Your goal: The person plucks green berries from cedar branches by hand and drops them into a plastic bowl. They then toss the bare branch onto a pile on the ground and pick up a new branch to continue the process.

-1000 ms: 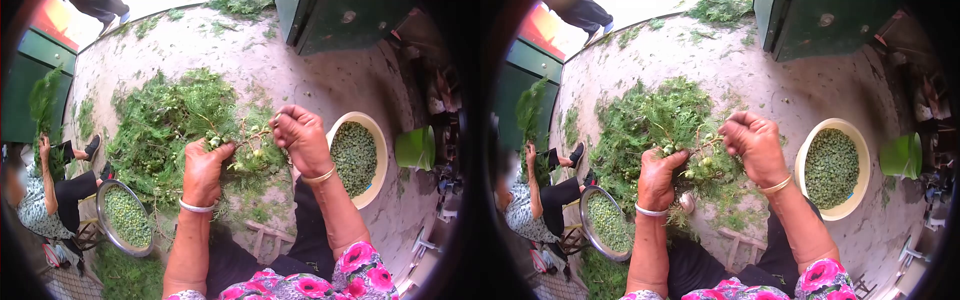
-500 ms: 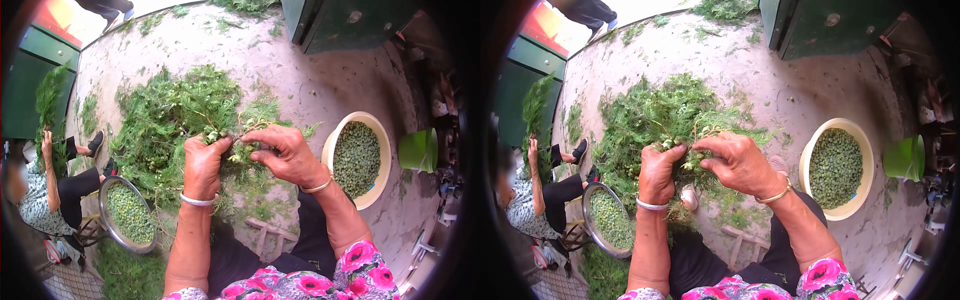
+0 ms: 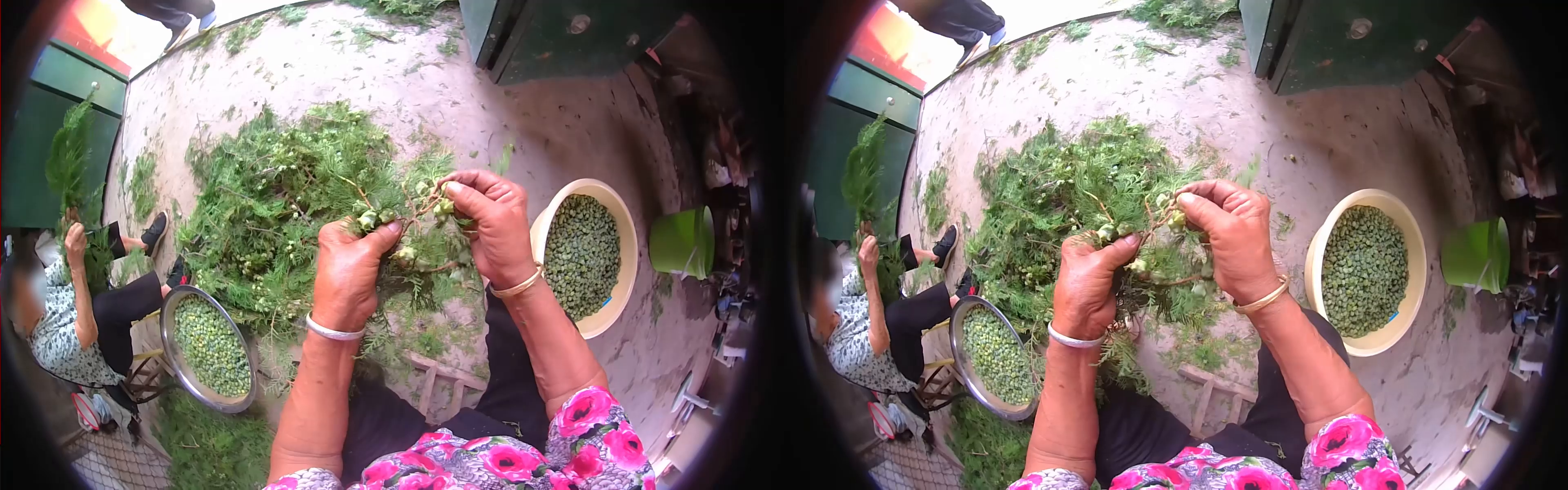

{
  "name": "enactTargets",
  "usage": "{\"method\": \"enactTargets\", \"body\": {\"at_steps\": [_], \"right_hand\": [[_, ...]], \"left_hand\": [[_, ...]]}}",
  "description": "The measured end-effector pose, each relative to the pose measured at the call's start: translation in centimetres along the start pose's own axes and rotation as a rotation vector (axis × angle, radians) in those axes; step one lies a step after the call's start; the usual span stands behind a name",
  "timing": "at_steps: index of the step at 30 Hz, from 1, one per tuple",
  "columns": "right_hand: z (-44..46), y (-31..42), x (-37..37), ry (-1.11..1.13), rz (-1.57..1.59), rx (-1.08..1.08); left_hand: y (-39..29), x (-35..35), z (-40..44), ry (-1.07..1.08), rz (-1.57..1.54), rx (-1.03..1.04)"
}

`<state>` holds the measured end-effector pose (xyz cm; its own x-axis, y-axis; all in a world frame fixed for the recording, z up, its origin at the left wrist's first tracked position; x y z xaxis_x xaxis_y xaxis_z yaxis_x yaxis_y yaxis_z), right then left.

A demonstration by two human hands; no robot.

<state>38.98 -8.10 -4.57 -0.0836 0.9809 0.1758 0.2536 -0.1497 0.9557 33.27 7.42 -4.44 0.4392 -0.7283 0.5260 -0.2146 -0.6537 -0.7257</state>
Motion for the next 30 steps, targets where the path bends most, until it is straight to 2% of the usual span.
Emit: {"method": "enactTargets", "body": {"at_steps": [1,2,4,5,6,8,10,11,14,17,18,20,22,24,28,30], "right_hand": [[0.1,0.1,-0.1,-0.03,-0.11,-0.09],[0.3,-0.3,-0.1,-0.03,-0.111,-0.089],[0.7,0.0,-0.7,-0.211,-0.427,-0.3],[1.3,0.0,-1.8,-0.244,-0.289,-0.102],[1.8,0.7,-2.9,-0.244,-0.29,-0.102],[2.6,1.3,-3.7,-0.105,0.194,0.024],[2.0,1.7,-3.0,-0.083,0.18,0.048],[1.7,1.9,-2.5,-0.058,0.198,0.032],[0.9,2.8,-1.9,0.038,0.227,-0.012],[0.3,3.2,-1.7,0.295,0.233,-0.019],[-0.1,3.4,-1.6,0.297,0.234,-0.02],[-1.8,3.8,0.0,0.465,-0.238,-0.084],[-2.3,2.6,1.6,0.434,-0.577,-0.165],[-2.2,0.7,2.3,0.235,-0.623,-0.282],[-2.3,0.5,2.8,0.172,-0.736,-0.32],[-2.2,0.5,2.8,0.172,-0.756,-0.233]], "left_hand": [[0.0,0.0,0.0,0.007,0.015,-0.011],[0.1,0.0,0.0,0.016,0.031,-0.021],[-0.1,-0.1,-0.1,0.031,0.038,-0.009],[-0.1,-0.7,-0.1,0.018,0.032,-0.017],[-0.2,-1.3,-0.1,0.005,0.027,-0.026],[-0.3,-2.0,0.0,-0.011,-0.012,-0.017],[-0.2,-3.0,0.1,-0.202,-0.076,0.032],[-0.3,-3.5,0.6,-0.122,-0.024,0.039],[-0.8,-4.0,1.0,-0.192,-0.111,0.058],[-1.3,-4.2,1.0,-0.202,-0.07,0.102],[-1.4,-4.2,1.0,-0.203,-0.051,0.123],[-1.3,-4.1,1.1,-0.193,-0.04,0.144],[-1.4,-4.0,1.1,-0.182,-0.028,0.163],[-1.4,-3.7,1.0,-0.157,-0.018,0.158],[-1.2,-3.1,0.8,-0.117,0.002,0.167],[-1.4,-2.8,0.7,-0.077,0.061,0.212]]}}
Point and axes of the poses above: each hand's wrist, its own z-axis towards the middle knuckle, its own x-axis out of the palm, y = z × x, the point moved 4 cm from there along z, towards the middle knuckle, and after that the axes turned 12 degrees about -z, right-handed, at the moved point
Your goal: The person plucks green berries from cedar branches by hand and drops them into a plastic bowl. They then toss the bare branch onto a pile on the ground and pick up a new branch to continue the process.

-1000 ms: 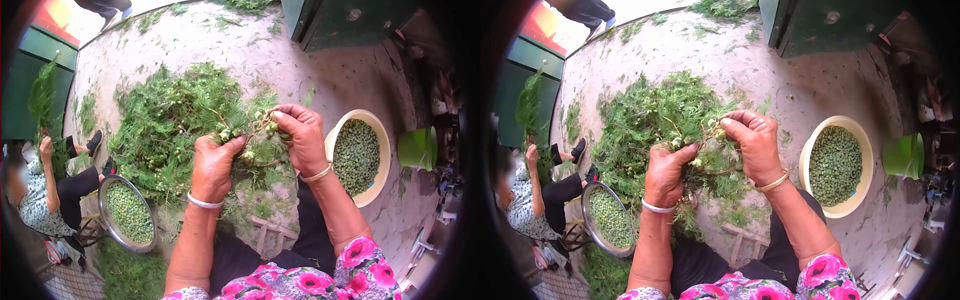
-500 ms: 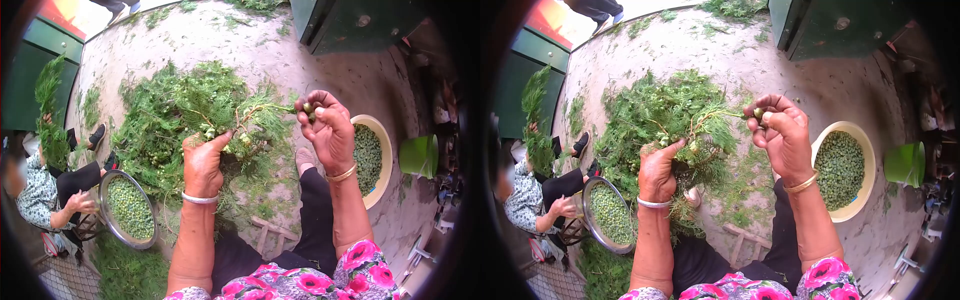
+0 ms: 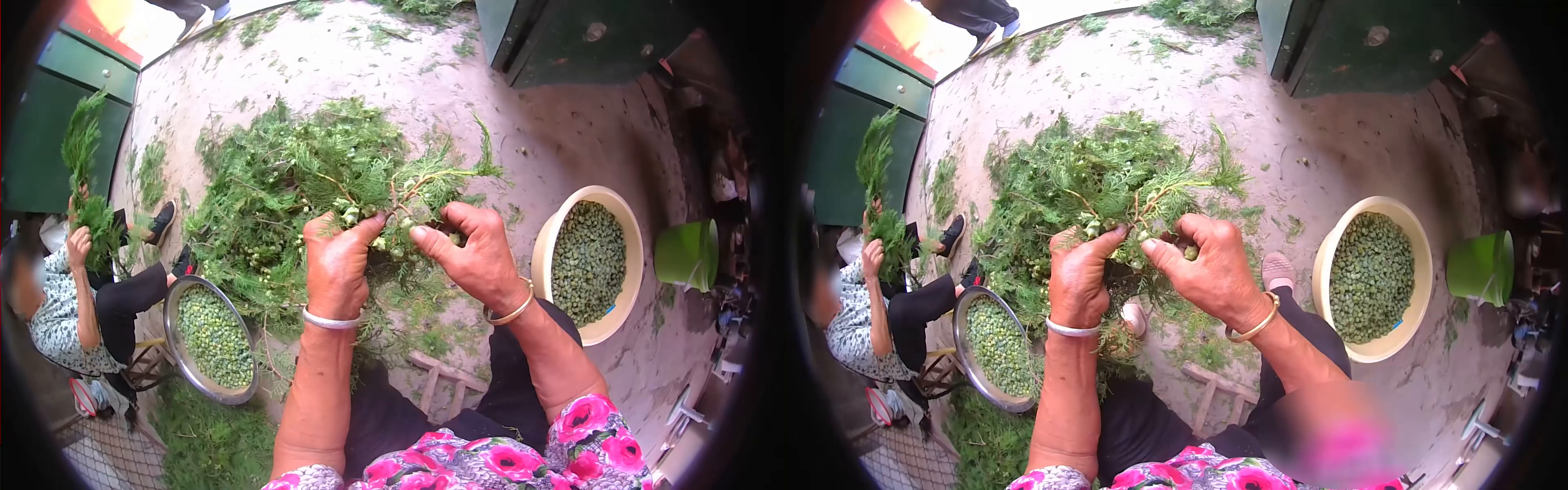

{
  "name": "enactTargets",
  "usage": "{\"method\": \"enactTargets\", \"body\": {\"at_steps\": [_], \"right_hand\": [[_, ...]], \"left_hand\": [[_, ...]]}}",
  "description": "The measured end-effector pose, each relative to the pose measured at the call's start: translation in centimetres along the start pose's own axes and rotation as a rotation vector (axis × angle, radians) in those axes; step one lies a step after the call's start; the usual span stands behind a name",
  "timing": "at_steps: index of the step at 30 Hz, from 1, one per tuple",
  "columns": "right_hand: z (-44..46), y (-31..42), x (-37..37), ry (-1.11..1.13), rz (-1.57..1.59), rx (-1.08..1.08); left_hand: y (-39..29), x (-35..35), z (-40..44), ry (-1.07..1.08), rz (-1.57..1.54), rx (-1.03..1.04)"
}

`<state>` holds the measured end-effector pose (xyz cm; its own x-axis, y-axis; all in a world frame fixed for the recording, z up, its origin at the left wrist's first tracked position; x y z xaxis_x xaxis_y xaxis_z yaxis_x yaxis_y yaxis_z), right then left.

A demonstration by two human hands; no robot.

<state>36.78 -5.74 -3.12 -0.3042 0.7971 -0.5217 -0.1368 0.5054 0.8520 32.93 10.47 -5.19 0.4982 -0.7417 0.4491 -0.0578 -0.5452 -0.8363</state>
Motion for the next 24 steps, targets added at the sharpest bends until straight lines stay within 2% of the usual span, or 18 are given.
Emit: {"method": "enactTargets", "body": {"at_steps": [4,7,9,12,16,18,19,21,23,24], "right_hand": [[-0.1,-0.2,0.3,0.052,-0.019,0.0],[-0.2,-1.1,1.0,-0.082,0.084,0.07],[0.0,-1.2,1.0,-0.057,0.243,0.152],[0.1,-0.7,0.9,0.003,0.31,0.166],[-0.1,-1.1,1.1,-0.004,0.276,0.165],[-0.2,-1.8,1.2,0.137,0.355,0.229],[0.0,-1.9,0.9,0.139,0.355,0.231],[-0.2,-1.8,1.0,0.327,0.542,0.421],[-0.5,-1.0,0.5,0.363,0.531,0.358],[-0.7,-0.3,0.3,0.398,0.518,0.294]], "left_hand": [[-0.1,0.2,-0.2,0.001,0.055,-0.008],[0.2,0.3,-0.3,-0.001,0.042,-0.005],[0.4,0.4,-0.3,0.019,0.036,-0.003],[0.2,0.7,-0.4,0.034,0.058,-0.001],[0.0,0.9,-0.4,0.044,0.049,-0.02],[-0.1,0.5,-0.3,0.065,0.122,-0.016],[-0.1,0.4,-0.3,0.038,0.096,0.003],[0.0,0.4,-0.2,0.018,0.089,0.005],[0.3,0.0,0.1,0.0,0.082,0.009],[0.1,-0.7,0.6,0.005,0.156,0.125]]}}
Point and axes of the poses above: each hand's wrist, its own z-axis towards the middle knuckle, its own x-axis out of the palm, y = z × x, the point moved 4 cm from there along z, towards the middle knuckle, and after that the axes turned 12 degrees about -z, right-handed, at the moved point
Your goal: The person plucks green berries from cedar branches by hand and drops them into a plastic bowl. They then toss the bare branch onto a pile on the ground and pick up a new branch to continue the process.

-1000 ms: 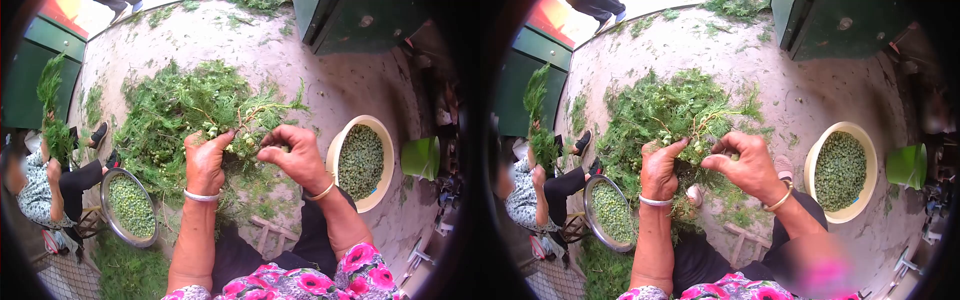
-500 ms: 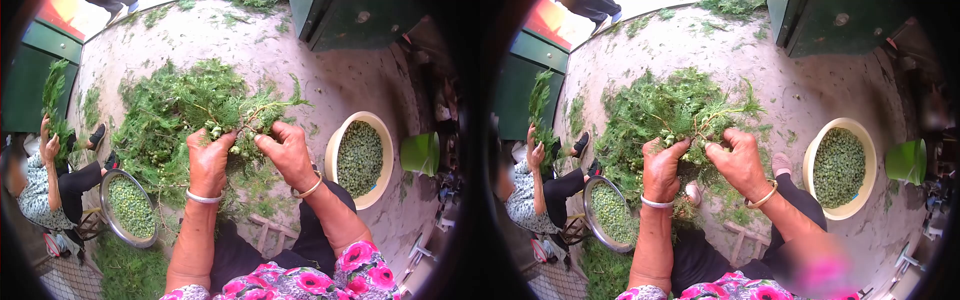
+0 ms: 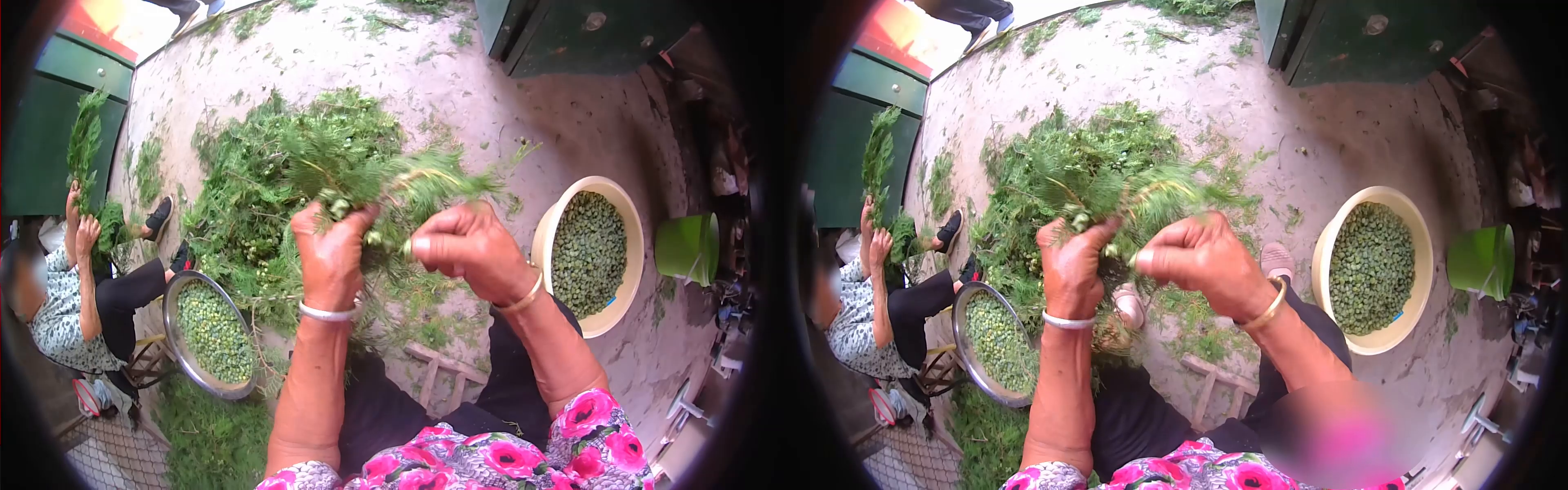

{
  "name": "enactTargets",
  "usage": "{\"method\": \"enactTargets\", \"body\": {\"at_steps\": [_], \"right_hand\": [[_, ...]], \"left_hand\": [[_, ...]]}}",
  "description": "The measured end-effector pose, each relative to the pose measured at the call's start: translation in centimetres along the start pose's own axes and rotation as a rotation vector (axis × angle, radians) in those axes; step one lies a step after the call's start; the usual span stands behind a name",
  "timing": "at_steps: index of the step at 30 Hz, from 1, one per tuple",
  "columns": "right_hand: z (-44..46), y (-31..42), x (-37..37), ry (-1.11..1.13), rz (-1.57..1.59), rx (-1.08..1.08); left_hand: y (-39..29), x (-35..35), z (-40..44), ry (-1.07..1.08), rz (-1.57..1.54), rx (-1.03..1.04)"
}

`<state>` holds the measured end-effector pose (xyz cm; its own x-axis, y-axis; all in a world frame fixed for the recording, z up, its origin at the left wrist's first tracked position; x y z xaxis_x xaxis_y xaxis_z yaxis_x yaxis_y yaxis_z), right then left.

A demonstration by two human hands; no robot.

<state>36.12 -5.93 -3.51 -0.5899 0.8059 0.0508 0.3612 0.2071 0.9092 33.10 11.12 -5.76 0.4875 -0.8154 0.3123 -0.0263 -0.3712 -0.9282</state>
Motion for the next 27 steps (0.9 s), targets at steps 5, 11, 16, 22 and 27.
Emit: {"method": "enactTargets", "body": {"at_steps": [5,11,16,22,27], "right_hand": [[-0.3,-0.9,0.8,0.228,0.338,-0.032],[0.5,-1.2,0.9,0.282,0.678,-0.026],[0.8,-1.1,0.5,0.141,0.566,-0.045],[0.4,-0.6,1.0,-0.047,0.171,-0.11],[0.3,-0.8,2.1,-0.338,-0.56,-0.398]], "left_hand": [[-0.7,-2.5,1.3,-0.242,-0.223,-0.044],[-0.2,-2.6,1.3,-0.224,-0.246,-0.103],[0.2,-1.7,0.9,-0.19,-0.256,-0.13],[0.6,-1.0,0.7,-0.152,-0.289,-0.143],[1.6,-0.8,0.5,-0.161,-0.326,-0.215]]}}
Point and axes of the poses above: each hand's wrist, its own z-axis towards the middle knuckle, its own x-axis out of the palm, y = z × x, the point moved 4 cm from there along z, towards the middle knuckle, and after that the axes turned 12 degrees about -z, right-handed, at the moved point
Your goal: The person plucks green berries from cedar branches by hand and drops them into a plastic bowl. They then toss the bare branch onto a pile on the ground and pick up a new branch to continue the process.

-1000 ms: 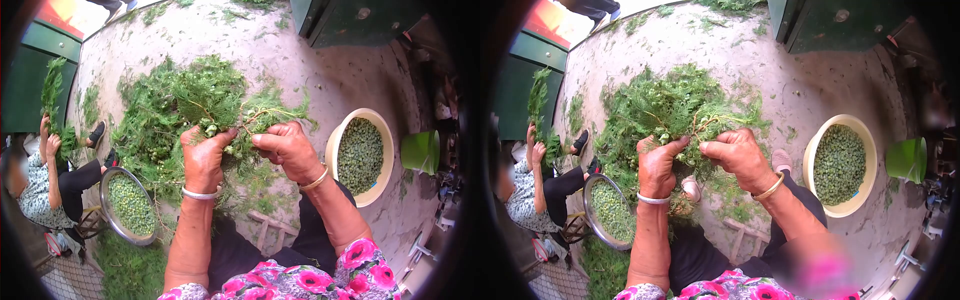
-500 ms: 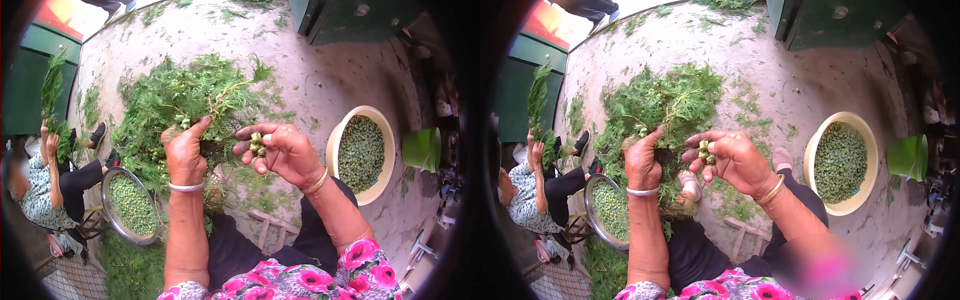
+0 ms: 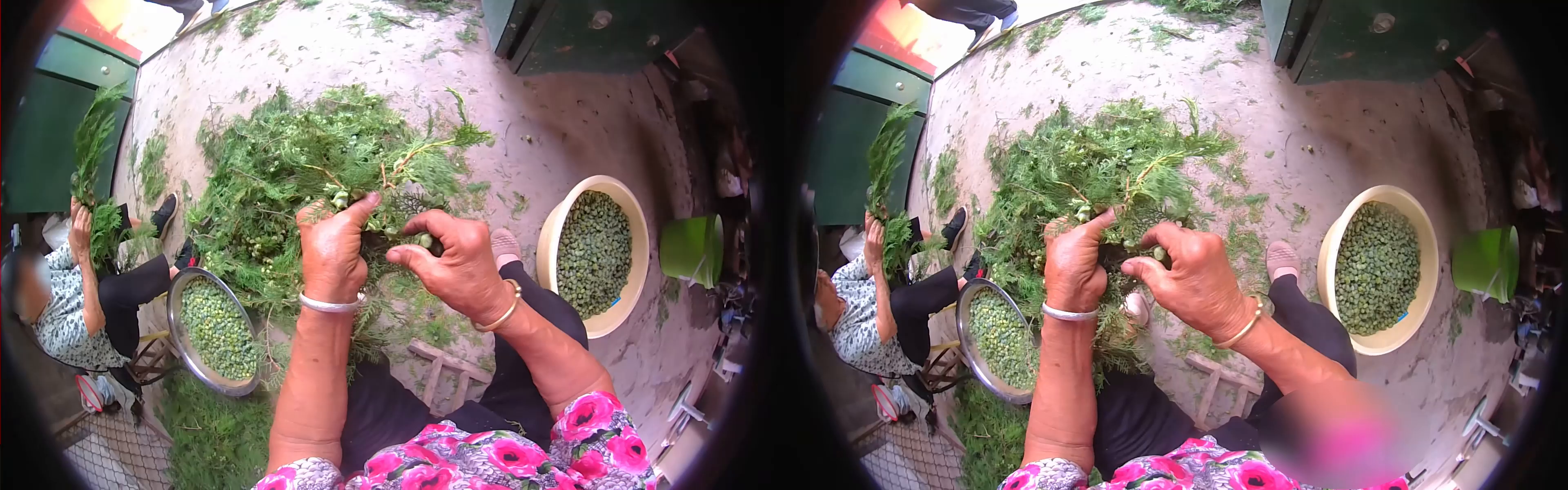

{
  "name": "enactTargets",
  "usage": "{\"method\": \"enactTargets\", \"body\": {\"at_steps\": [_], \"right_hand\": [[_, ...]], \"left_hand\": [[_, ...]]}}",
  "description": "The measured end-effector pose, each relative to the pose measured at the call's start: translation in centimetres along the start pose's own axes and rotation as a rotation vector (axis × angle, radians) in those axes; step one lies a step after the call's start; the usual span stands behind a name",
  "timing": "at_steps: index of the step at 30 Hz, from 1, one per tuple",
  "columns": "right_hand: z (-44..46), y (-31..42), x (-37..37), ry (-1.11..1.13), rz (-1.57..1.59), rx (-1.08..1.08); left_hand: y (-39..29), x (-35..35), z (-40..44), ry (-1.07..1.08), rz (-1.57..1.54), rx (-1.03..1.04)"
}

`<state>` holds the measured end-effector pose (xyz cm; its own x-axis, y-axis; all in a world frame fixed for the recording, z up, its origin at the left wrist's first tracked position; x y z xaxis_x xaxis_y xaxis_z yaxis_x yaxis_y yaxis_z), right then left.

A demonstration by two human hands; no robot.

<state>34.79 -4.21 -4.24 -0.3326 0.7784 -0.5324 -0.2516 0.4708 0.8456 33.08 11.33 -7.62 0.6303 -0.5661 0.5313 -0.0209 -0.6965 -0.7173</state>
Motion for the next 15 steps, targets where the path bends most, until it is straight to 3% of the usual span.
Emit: {"method": "enactTargets", "body": {"at_steps": [1,6,10,12,15], "right_hand": [[0.0,0.2,0.0,-0.083,-0.138,-0.053],[0.1,0.3,-0.1,-0.126,-0.174,-0.042],[0.9,-1.0,-1.5,-0.075,0.241,0.21],[1.1,-0.9,-2.1,-0.025,0.511,0.374],[1.1,-1.4,-2.6,-0.052,0.535,0.393]], "left_hand": [[0.3,0.2,-0.1,0.011,-0.018,-0.019],[0.9,0.5,-0.5,0.113,0.063,-0.061],[0.5,0.8,-1.0,0.009,0.068,-0.333],[0.3,1.2,-1.2,0.032,0.127,-0.28],[-0.3,2.0,-1.5,0.068,0.227,-0.177]]}}
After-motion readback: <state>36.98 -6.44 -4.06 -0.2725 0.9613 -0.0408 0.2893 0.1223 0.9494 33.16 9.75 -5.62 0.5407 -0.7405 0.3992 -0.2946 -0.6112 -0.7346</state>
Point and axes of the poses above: each hand's wrist, its own z-axis towards the middle knuckle, its own x-axis out of the palm, y = z × x, the point moved 4 cm from there along z, towards the middle knuckle, and after that the axes turned 12 degrees about -z, right-handed, at the moved point
